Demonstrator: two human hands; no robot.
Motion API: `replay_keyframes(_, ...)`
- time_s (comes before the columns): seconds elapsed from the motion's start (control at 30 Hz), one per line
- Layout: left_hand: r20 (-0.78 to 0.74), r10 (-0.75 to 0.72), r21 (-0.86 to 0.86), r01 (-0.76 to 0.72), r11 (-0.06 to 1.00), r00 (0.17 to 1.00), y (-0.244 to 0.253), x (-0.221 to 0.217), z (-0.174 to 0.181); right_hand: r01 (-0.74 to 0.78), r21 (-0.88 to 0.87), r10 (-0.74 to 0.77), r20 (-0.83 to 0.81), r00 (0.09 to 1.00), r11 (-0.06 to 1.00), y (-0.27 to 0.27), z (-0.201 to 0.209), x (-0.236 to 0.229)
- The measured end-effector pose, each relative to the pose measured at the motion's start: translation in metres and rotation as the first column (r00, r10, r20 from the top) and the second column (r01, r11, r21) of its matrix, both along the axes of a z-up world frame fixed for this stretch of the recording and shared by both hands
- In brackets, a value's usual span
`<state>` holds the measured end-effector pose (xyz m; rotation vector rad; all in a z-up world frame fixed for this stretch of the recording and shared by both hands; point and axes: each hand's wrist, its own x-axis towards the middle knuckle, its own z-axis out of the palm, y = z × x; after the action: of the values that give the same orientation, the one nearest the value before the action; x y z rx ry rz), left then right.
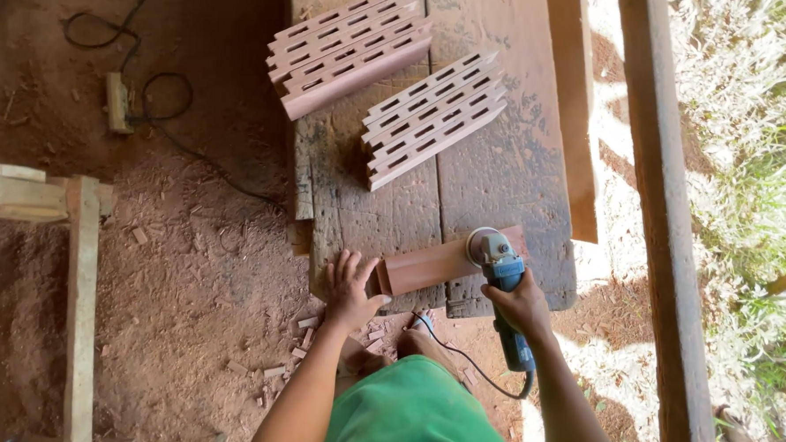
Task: Grind and smooth the edges of wooden tiles using an angle grinder.
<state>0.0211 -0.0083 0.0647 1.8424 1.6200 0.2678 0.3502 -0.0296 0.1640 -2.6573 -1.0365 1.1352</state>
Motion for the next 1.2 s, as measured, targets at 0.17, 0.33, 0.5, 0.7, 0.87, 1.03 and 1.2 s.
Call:
replay_keyframes(0.17, -0.017, 0.001, 0.001, -0.001, 1.0, 1.0, 0.0, 0.001, 0.002, 0.023, -0.012, -0.023, 0.02, 1.0, 1.0, 0.0, 0.002, 0.019)
replay_keyframes(0.33, -0.028, -0.004, -0.03, 0.003, 1.0, 1.0, 0.003, 0.001, 0.007, 0.074, 0.056, -0.072, -0.036, 0.997, 0.996, 0.006, 0.014, 0.03)
replay_keyframes(0.5, -0.033, -0.001, -0.03, 0.0, 1.0, 0.999, 0.001, -0.002, 0.004, 0.233, 0.172, -0.215, -0.118, 0.969, 0.957, 0.001, 0.01, 0.053)
replay_keyframes(0.7, -0.014, -0.024, 0.093, 0.025, 0.995, 1.0, 0.015, 0.02, 0.035, 0.446, 0.291, -0.421, -0.147, 0.895, 0.846, -0.042, 0.026, 0.058)
replay_keyframes(0.87, -0.152, -0.346, 0.04, 0.356, 0.934, 0.926, 0.02, 0.061, 0.009, 0.551, 0.262, -0.411, -0.437, 0.8, 0.793, -0.07, 0.033, 0.056)
replay_keyframes(1.03, -0.16, -0.109, 0.287, 0.152, 0.946, 0.981, -0.01, 0.057, -0.027, 0.574, 0.202, -0.465, -0.407, 0.786, 0.793, -0.101, 0.021, 0.051)
replay_keyframes(1.2, 0.064, -0.276, 0.181, 0.261, 0.948, 0.959, -0.023, 0.071, 0.032, 0.601, 0.179, -0.513, -0.37, 0.774, 0.779, -0.119, 0.04, 0.049)
